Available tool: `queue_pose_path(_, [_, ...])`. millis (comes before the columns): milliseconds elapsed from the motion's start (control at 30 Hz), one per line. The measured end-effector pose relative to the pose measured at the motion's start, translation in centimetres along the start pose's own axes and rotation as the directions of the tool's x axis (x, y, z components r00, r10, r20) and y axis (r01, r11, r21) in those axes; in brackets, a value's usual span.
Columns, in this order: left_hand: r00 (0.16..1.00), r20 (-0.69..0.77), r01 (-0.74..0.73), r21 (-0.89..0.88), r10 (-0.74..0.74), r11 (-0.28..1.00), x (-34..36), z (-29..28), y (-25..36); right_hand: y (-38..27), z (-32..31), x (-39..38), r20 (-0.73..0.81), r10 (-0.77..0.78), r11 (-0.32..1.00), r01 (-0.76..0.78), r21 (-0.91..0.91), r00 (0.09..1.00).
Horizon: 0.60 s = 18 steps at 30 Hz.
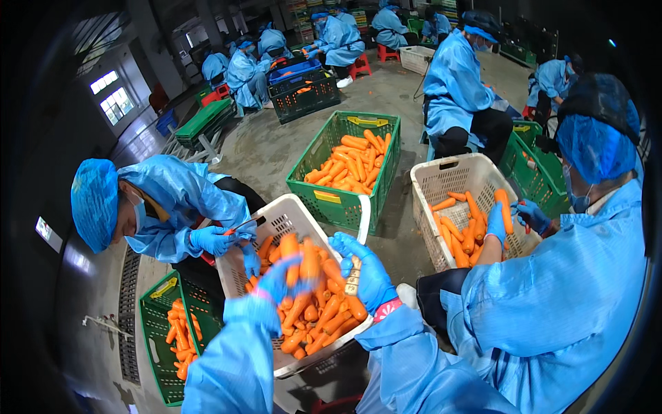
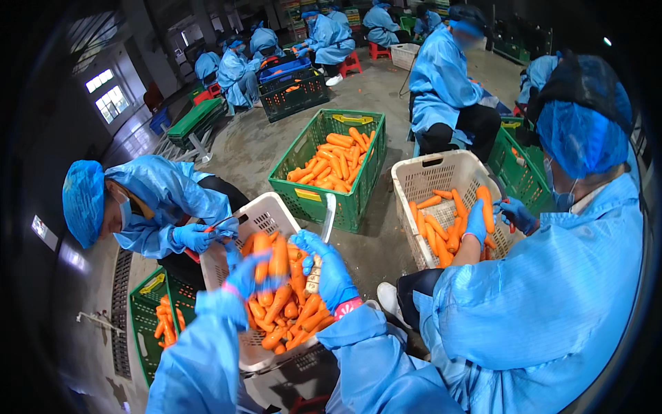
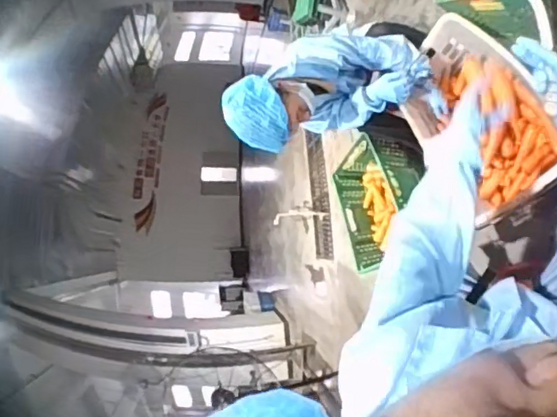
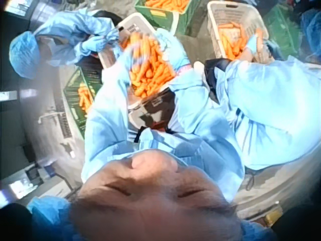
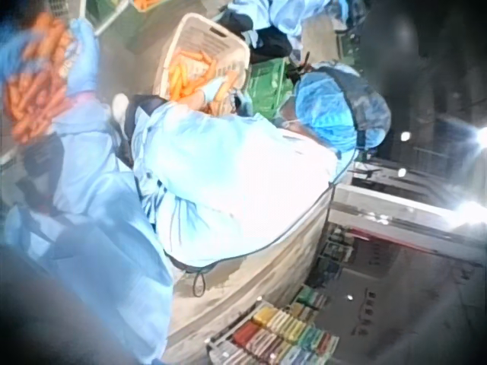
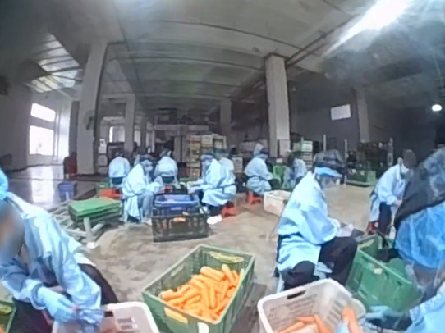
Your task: The person peels carrots using a knife, holding each carrot in one hand and removing the skin with the other. They place the peeled carrots into a white basket and continue the process with a large supply of carrots from a green crate.
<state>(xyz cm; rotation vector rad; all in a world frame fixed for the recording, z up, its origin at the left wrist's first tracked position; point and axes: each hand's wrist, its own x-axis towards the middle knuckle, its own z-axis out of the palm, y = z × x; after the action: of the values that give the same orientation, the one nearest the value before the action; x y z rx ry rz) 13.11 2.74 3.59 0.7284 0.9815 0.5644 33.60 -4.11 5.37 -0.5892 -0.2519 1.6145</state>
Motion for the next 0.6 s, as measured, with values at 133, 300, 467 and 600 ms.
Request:
queue_pose_path(133, [0.932, 0.074, -0.311, -0.339, 0.355, 0.888, 7.2, 5.0, 11.7, 0.1, -1.8, 0.3, -0.018, 0.066, 0.963, -0.059, 0.265, 0.998])
queue_pose_path(300, [0.923, 0.057, -0.375, -0.088, 0.380, 0.923, 8.3, 4.1, 12.0, -1.7, -3.2, 0.2, -0.085, 0.030, 0.950, -0.002, 0.311, 0.996])
queue_pose_path(467, [0.991, -0.116, 0.118, 0.575, -0.062, 0.810, 3.0, -6.3, -0.9, -0.2, -3.8, 0.7, -0.068, 0.094, 0.979, -0.080, 0.189, 0.993])
queue_pose_path(600, [0.944, -0.023, -0.060, 0.969, -0.328, -0.240, -1.4, -18.9, -8.5, 1.3, -1.6, 0.5, -0.053, 0.086, 0.981, -0.075, 0.176, 0.995])
